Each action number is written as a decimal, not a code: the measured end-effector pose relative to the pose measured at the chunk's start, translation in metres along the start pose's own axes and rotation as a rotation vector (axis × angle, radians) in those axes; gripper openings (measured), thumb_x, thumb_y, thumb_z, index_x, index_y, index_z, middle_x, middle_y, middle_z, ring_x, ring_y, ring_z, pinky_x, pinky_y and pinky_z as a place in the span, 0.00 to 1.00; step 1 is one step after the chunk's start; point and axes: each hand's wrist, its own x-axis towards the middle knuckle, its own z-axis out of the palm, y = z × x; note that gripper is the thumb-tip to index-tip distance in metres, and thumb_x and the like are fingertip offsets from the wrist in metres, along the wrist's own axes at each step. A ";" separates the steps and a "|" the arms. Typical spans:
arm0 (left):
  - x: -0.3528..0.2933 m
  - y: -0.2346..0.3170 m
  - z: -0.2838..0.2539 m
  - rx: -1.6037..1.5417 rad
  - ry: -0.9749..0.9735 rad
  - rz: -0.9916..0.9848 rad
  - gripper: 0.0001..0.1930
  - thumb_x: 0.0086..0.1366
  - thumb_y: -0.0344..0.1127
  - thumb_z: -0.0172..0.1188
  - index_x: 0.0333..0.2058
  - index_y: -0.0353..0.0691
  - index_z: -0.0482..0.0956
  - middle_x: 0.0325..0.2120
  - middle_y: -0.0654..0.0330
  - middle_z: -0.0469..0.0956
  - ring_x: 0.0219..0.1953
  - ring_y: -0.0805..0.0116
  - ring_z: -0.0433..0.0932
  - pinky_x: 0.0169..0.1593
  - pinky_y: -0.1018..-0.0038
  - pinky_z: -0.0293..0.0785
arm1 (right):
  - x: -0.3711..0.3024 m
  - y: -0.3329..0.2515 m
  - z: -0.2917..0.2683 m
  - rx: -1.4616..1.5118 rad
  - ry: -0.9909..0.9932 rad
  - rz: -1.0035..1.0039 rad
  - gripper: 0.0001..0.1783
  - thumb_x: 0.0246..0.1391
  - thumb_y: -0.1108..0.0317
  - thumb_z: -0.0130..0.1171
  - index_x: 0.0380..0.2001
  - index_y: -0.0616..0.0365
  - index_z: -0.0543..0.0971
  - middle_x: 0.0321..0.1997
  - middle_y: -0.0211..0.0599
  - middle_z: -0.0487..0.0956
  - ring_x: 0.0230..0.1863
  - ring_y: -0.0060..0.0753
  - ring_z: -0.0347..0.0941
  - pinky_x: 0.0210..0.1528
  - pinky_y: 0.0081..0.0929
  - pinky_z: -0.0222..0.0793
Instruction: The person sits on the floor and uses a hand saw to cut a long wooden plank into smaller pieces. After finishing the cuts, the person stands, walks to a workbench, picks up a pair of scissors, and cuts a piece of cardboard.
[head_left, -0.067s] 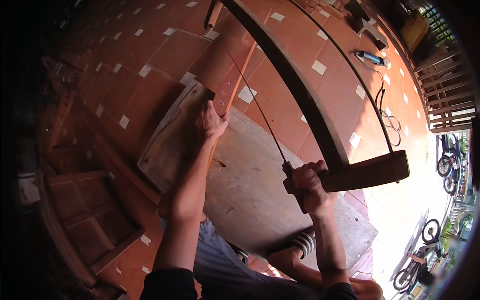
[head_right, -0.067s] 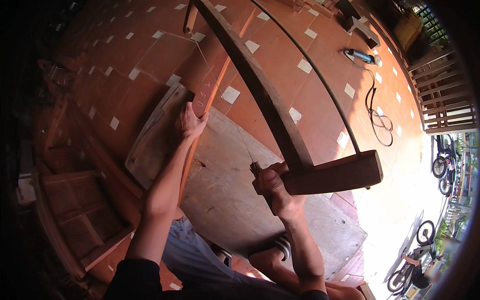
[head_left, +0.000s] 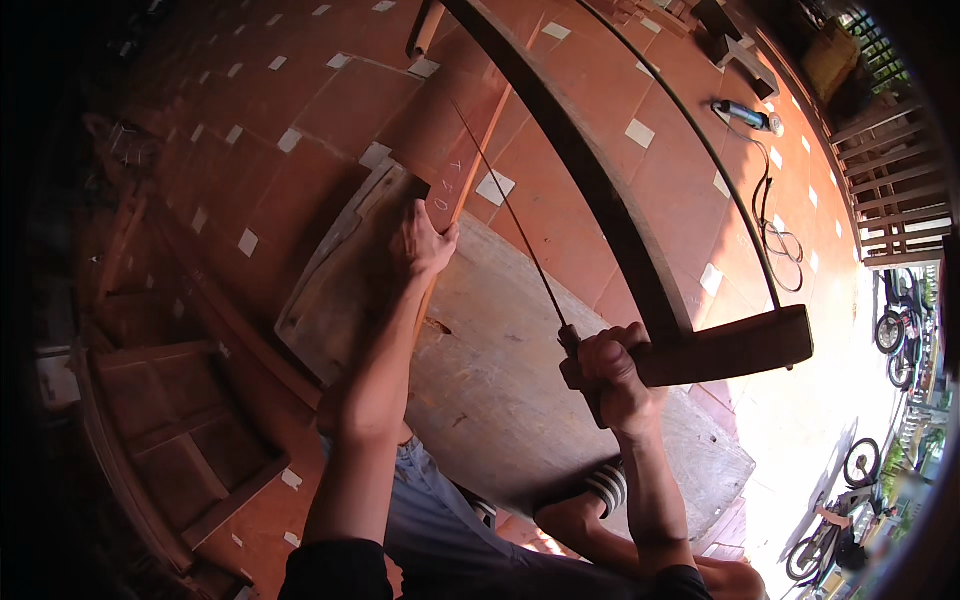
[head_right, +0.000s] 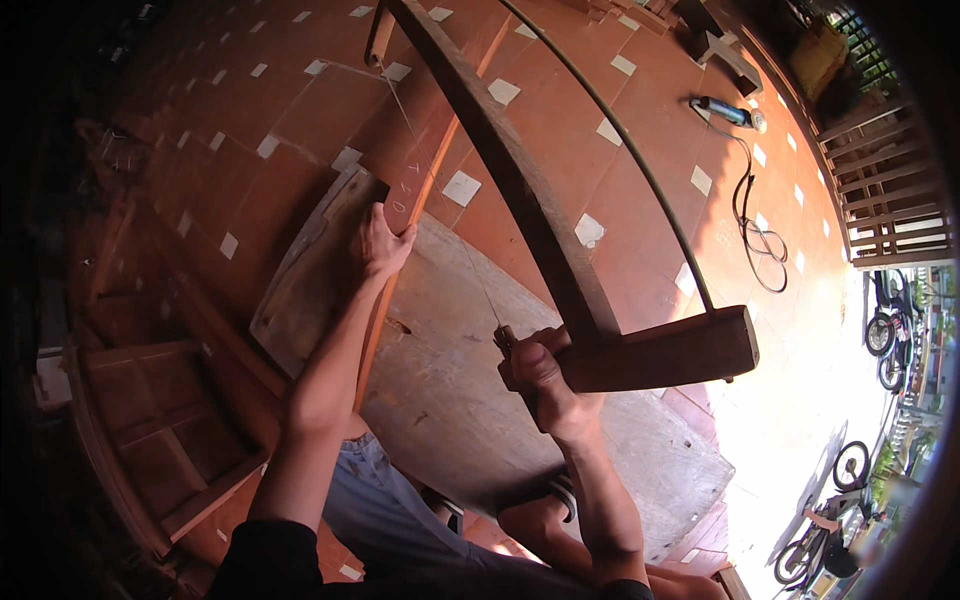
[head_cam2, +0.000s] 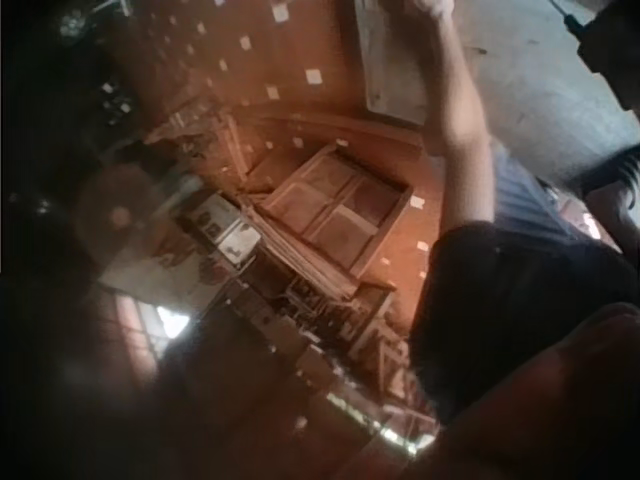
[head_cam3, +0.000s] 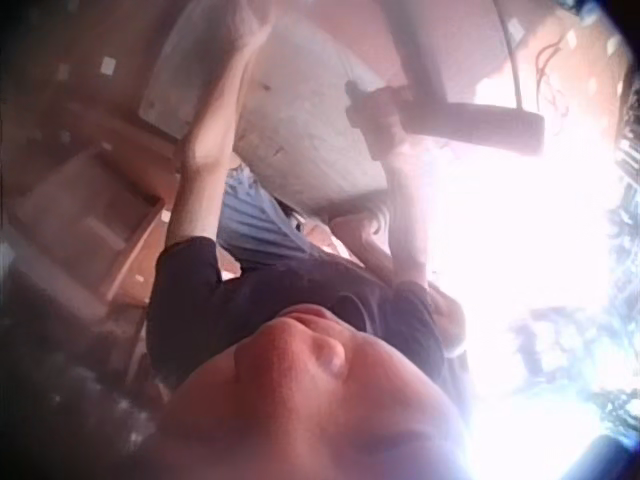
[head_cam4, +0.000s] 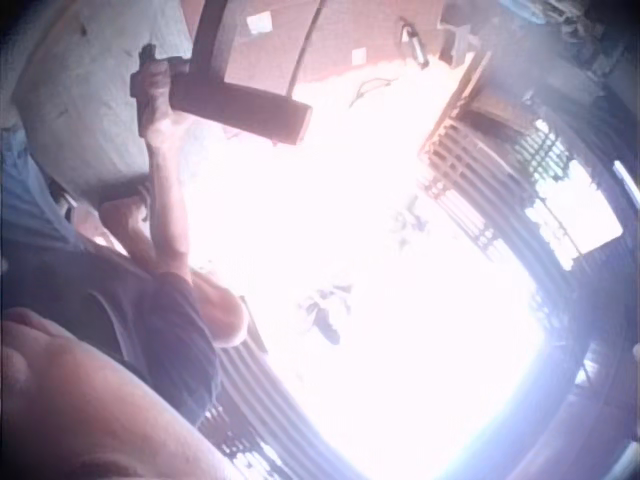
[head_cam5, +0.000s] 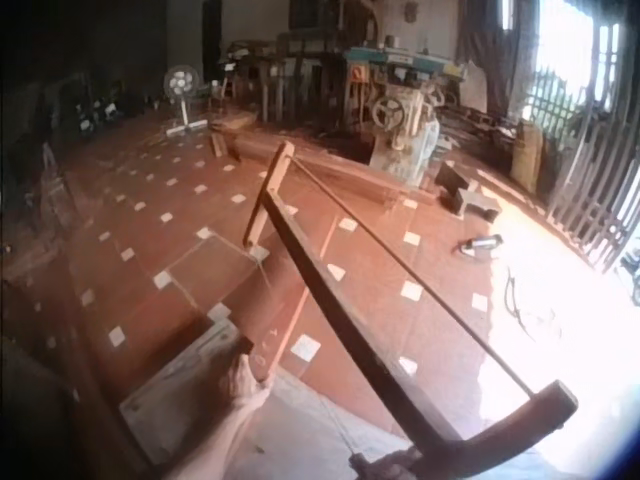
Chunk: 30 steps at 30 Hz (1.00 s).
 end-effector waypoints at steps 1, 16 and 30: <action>0.002 -0.001 0.000 0.008 -0.001 0.009 0.33 0.59 0.52 0.70 0.55 0.41 0.67 0.49 0.48 0.77 0.53 0.45 0.79 0.50 0.51 0.79 | -0.001 0.010 0.001 0.027 -0.018 -0.010 0.16 0.66 0.66 0.64 0.28 0.60 0.70 0.21 0.40 0.73 0.22 0.31 0.68 0.25 0.32 0.66; 0.009 -0.005 0.007 -0.191 0.061 0.150 0.42 0.57 0.45 0.71 0.68 0.60 0.61 0.57 0.53 0.75 0.56 0.45 0.77 0.53 0.51 0.78 | 0.010 0.084 0.020 0.021 0.031 0.135 0.19 0.66 0.65 0.63 0.26 0.54 0.65 0.20 0.34 0.69 0.21 0.30 0.60 0.29 0.35 0.58; 0.020 -0.005 -0.008 -0.277 -0.057 0.172 0.45 0.52 0.36 0.71 0.69 0.48 0.61 0.60 0.49 0.75 0.59 0.43 0.76 0.59 0.54 0.75 | 0.013 0.093 0.015 -0.050 0.010 0.159 0.19 0.66 0.63 0.63 0.26 0.54 0.66 0.20 0.36 0.71 0.22 0.30 0.63 0.31 0.34 0.62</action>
